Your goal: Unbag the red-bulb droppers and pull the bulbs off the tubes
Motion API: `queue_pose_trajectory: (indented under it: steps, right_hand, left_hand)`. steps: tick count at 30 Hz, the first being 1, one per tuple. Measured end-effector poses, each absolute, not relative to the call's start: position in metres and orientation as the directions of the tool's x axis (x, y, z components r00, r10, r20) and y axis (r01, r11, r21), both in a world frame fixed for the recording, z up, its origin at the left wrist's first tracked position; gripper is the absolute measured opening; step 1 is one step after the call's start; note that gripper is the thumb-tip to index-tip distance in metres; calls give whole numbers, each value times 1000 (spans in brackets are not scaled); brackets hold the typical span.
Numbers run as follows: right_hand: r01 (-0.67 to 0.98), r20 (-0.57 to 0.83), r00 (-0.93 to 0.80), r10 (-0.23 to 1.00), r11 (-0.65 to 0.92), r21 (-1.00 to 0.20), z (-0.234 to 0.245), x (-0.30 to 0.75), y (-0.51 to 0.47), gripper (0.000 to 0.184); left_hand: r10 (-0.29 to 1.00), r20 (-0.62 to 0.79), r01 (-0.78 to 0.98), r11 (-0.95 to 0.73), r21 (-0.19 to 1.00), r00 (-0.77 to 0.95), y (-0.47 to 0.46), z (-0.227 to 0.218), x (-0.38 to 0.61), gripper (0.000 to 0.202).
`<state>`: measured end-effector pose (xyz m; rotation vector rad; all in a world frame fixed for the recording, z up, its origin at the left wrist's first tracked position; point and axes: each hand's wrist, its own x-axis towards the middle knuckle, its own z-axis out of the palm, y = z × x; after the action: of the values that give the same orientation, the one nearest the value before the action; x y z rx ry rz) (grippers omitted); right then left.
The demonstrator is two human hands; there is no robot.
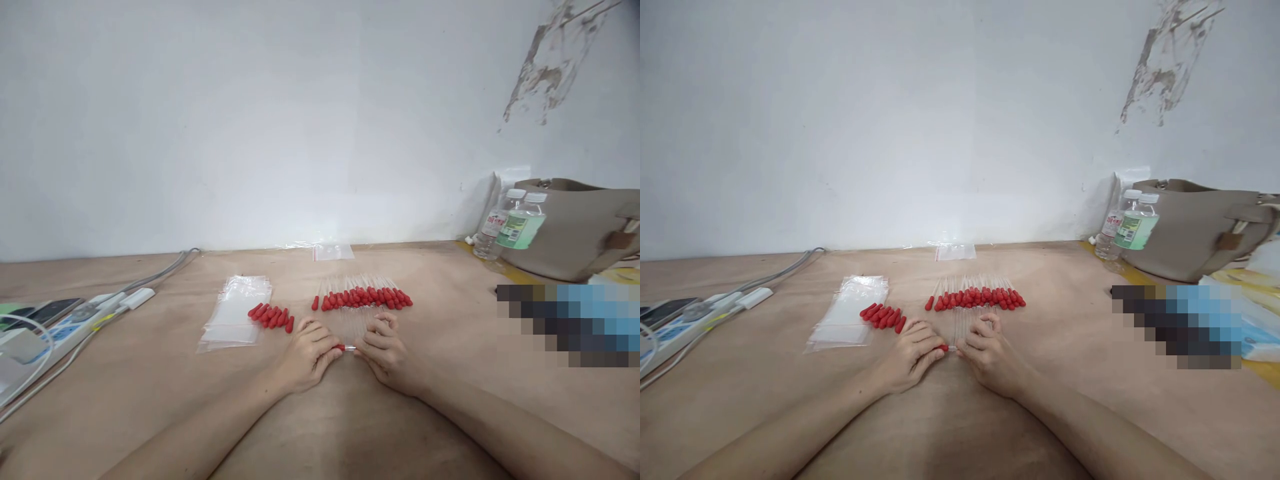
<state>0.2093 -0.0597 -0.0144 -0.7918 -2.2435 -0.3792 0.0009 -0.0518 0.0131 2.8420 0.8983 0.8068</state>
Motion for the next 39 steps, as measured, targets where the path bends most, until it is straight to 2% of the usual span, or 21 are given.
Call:
queue_pose_trajectory:
  steps: [5,12,18,25,29,33,36,39]
  right_hand:
    - [614,719,-583,377,785,86,-15,210,-61,16]
    - [613,685,-529,502,783,-100,-11,205,-66,20]
    - [589,669,-547,503,800,-119,-10,202,-65,23]
    - [589,709,-577,406,808,18,-10,206,-65,19]
    - [572,722,-621,306,806,150,-11,209,-64,15]
    - [538,743,-638,202,808,242,-12,215,-62,18]
    - [524,752,-638,167,809,265,-10,223,-62,22]
    - [603,779,-570,261,777,181,-5,233,-61,21]
  left_hand:
    - [542,452,506,-836,210,709,-52,13,0,22]
    - [497,513,491,-856,158,700,-51,9,3,15]
    - [472,480,490,-866,97,739,-50,9,4,19]
    - [501,422,511,-854,97,756,-54,14,3,23]
    - [503,403,506,-856,110,764,-55,16,3,23]
    - [524,376,520,-845,123,764,-55,18,2,26]
    - [540,361,527,-838,143,760,-54,17,-1,24]
    - [602,386,576,-794,195,699,-53,14,-5,26]
